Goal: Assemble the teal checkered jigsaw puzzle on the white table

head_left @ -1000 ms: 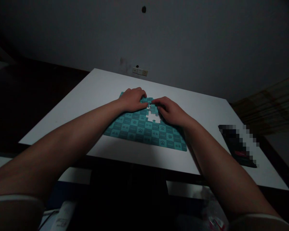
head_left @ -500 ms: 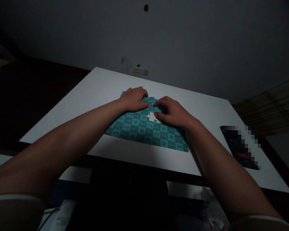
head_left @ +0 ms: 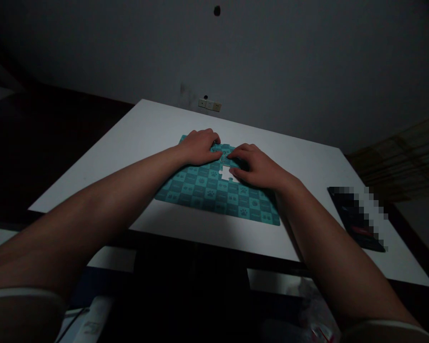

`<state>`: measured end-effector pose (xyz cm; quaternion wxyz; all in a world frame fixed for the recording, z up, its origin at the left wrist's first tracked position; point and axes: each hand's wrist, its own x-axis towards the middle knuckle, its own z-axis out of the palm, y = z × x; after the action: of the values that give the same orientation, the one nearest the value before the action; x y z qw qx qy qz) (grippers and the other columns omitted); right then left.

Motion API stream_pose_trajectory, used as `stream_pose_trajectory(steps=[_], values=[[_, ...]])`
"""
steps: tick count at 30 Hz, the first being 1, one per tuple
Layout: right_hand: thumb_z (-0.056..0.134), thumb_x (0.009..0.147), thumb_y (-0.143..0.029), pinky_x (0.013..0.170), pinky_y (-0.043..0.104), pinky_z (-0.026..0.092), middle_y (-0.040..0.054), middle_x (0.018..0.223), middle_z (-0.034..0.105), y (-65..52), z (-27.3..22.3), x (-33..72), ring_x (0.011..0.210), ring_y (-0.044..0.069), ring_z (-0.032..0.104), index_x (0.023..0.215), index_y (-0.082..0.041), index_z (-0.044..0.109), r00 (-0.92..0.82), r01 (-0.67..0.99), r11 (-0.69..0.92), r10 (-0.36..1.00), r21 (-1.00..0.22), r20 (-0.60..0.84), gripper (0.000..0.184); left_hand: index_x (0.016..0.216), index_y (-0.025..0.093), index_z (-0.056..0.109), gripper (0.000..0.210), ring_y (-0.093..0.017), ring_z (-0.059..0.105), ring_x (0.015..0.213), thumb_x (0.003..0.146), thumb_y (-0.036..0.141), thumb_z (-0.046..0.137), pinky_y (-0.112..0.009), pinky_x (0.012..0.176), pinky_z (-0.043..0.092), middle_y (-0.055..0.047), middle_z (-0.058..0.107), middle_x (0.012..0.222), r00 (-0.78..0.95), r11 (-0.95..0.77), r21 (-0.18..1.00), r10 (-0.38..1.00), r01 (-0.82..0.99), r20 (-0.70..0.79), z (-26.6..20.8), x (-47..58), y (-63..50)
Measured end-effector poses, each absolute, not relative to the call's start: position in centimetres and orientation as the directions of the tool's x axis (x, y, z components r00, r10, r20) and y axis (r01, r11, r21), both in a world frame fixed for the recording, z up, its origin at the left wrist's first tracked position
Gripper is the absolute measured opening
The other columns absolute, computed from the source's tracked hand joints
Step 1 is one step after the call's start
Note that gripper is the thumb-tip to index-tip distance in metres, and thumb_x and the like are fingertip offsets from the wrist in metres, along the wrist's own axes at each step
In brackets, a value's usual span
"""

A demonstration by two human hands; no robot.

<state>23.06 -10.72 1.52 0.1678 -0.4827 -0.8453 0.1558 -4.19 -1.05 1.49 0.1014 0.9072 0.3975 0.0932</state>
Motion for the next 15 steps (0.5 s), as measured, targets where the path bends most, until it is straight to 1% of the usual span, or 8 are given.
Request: stream_pose_trajectory(steps=[5, 9, 15], values=[[0.091, 0.106, -0.042, 0.139, 0.078, 0.055, 0.0189, 0.155, 0.086, -10.70, 1.64, 22.92, 0.149, 0.051, 0.076, 0.145, -0.033, 0.095, -0.483, 0.750, 0.492, 0.864, -0.443, 0.142, 0.039, 0.160, 0.021, 0.086, 0.054, -0.045, 0.082, 0.144, 0.117, 0.052, 0.077, -0.053, 0.125, 0.062, -0.019, 0.086, 0.158, 0.665, -0.661, 0.242, 0.743, 0.710, 0.078, 1.49, -4.22, -1.01], [0.091, 0.107, -0.041, 0.139, 0.075, 0.055, 0.0211, 0.153, 0.086, -10.77, 1.70, 22.86, 0.149, 0.051, 0.077, 0.141, -0.030, 0.095, -0.480, 0.747, 0.485, 0.867, -0.454, 0.137, 0.036, 0.161, 0.021, 0.087, 0.055, -0.045, 0.082, 0.145, 0.116, 0.053, 0.077, -0.052, 0.124, 0.062, -0.018, 0.086, 0.156, 0.665, -0.662, 0.238, 0.743, 0.711, 0.080, 1.45, -4.17, -1.00], [0.091, 0.107, -0.045, 0.138, 0.075, 0.057, 0.0190, 0.152, 0.086, -10.87, 1.80, 22.73, 0.147, 0.050, 0.078, 0.139, -0.032, 0.096, -0.465, 0.749, 0.465, 0.876, -0.473, 0.125, 0.035, 0.159, 0.024, 0.087, 0.051, -0.046, 0.081, 0.146, 0.116, 0.050, 0.079, -0.054, 0.126, 0.062, -0.018, 0.087, 0.156, 0.663, -0.660, 0.256, 0.744, 0.707, 0.087, 1.38, -4.09, -1.01]])
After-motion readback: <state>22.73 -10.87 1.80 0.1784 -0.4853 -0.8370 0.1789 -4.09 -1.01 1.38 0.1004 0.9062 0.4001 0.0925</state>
